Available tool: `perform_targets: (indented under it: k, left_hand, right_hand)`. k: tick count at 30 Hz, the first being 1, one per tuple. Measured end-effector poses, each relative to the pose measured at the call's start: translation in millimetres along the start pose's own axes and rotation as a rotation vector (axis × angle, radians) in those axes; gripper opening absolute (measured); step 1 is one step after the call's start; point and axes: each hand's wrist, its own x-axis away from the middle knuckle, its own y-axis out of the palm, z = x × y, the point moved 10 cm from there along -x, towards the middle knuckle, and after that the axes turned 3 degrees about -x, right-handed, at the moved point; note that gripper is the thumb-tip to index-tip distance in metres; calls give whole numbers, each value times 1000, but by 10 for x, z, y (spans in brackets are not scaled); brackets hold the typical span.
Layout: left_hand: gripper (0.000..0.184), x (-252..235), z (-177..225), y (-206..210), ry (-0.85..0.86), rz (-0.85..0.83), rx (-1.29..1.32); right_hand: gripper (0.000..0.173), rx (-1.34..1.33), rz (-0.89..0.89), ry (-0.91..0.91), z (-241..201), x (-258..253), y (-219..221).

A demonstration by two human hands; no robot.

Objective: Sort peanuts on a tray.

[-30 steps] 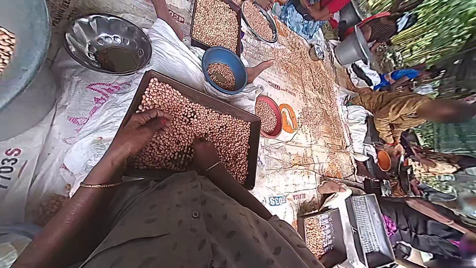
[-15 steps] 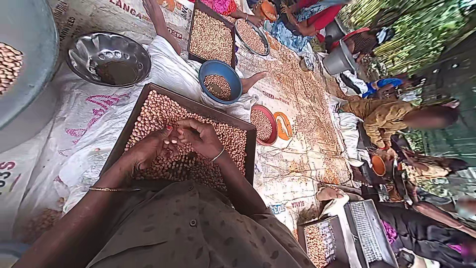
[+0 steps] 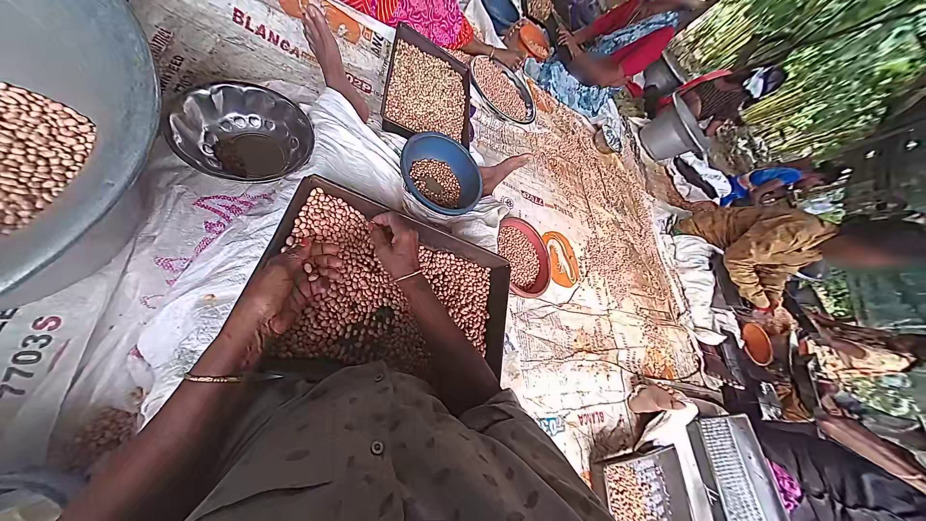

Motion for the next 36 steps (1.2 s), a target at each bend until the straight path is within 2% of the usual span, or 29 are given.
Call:
perform_targets:
  k: [2, 4, 6, 7, 10, 11, 14, 16, 18, 20, 22, 24, 28, 30, 32, 34, 36]
  left_hand:
    - [55, 22, -28, 75, -23, -38, -34]
    - [54, 49, -21, 94, -49, -18, -9]
    - [49, 47, 34, 32, -12, 43, 81]
    - [43, 46, 55, -24, 24, 57, 133]
    - [36, 25, 113, -160, 120, 48, 241]
    - [37, 28, 129, -148, 125, 35, 250]
    - [35, 40, 134, -121, 140, -7, 265]
    - [33, 43, 139, -84, 151, -50, 279]
    - [33, 41, 154, -63, 151, -78, 294]
    - [33, 36, 143, -63, 138, -83, 294]
    - [31, 24, 132, -64, 133, -76, 298]
    - [31, 10, 127, -29, 135, -110, 314]
    - [33, 18, 135, -24, 150, -130, 287]
    - [32, 25, 151, -40, 161, -134, 283]
    - [31, 44, 168, -43, 176, -154, 290]
    - [32, 43, 222, -55, 197, -152, 309]
    - [35, 13, 273, -60, 206, -150, 336]
  right_hand:
    - [22, -278, -196, 24, -246, 95, -5]
    - [31, -303, -265, -9, -457, 166, 38]
    - [28, -119, -152, -145, -511, 176, 103]
    - [29, -3, -154, -223, -493, 237, 228]
    - [45, 428, -450, -322, -377, 651, 722]
    - [44, 526, -470, -329, -289, 737, 729]
    - [33, 717, -236, -332, 56, 726, 299]
    - [32, 766, -156, -173, 299, 687, -117]
    - [34, 733, -176, 116, 490, 718, -505]
    - [35, 580, -318, 355, 596, 834, -749]
    - [30, 369, -527, 425, 522, 947, -812]
    - [24, 179, -607, 367, 314, 970, -802]
    - [22, 252, -346, 67, -49, 541, -664]
    - [25, 216, -291, -55, -146, 308, -340]
    - [25, 125, -334, -207, -245, 221, 83]
    - [28, 247, -407, -264, -185, 210, 408]
    - [24, 407, -391, -242, -33, 209, 416]
